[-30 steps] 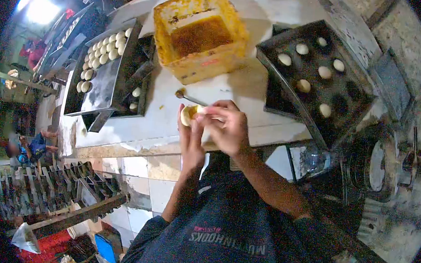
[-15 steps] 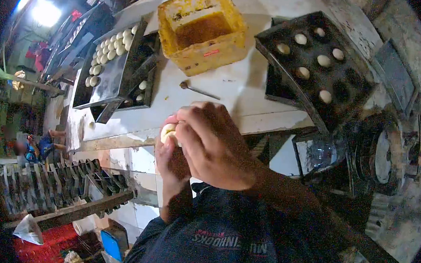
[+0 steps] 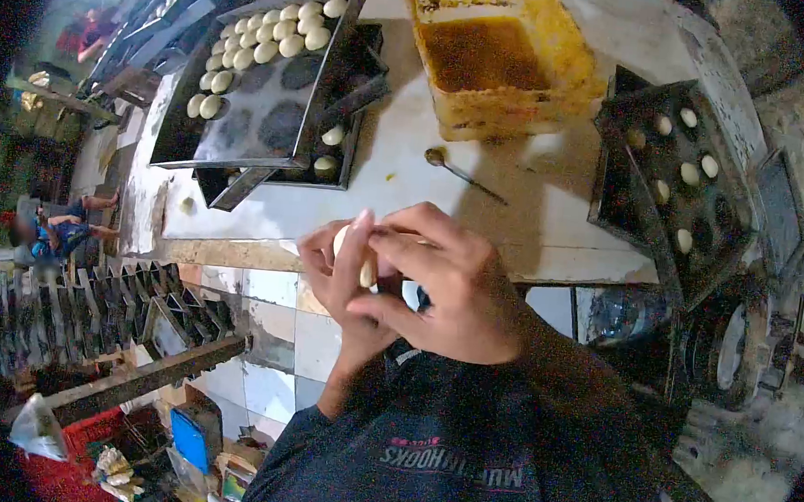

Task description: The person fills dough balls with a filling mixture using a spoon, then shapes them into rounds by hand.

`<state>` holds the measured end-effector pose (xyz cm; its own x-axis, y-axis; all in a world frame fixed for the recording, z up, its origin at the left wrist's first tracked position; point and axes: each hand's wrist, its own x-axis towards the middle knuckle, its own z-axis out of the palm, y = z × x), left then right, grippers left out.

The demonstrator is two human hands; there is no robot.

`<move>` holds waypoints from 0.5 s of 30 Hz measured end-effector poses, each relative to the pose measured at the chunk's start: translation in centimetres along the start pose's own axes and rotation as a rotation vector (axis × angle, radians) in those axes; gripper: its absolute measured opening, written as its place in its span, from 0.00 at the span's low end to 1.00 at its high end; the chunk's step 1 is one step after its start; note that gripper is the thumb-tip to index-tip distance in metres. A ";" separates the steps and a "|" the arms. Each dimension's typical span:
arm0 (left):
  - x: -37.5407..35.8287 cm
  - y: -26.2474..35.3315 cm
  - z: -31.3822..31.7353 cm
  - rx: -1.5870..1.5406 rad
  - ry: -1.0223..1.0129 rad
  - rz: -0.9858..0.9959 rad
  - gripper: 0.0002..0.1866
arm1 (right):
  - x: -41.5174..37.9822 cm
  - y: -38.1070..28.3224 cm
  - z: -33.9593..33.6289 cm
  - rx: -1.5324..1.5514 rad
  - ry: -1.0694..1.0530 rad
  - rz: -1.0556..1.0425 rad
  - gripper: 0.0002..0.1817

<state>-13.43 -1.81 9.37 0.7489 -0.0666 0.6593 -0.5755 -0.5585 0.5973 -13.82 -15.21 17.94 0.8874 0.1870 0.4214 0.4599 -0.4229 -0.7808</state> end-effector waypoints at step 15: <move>4.5 4.1 10.0 -0.982 -0.049 -0.039 0.21 | -3.7 5.4 -8.5 0.049 0.254 0.048 0.16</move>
<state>-9.15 -12.65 10.20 0.7734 -0.1089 0.6246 -0.5505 0.3732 0.7468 -14.92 -25.72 16.12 0.8745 -0.0633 0.4809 0.4243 -0.3808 -0.8216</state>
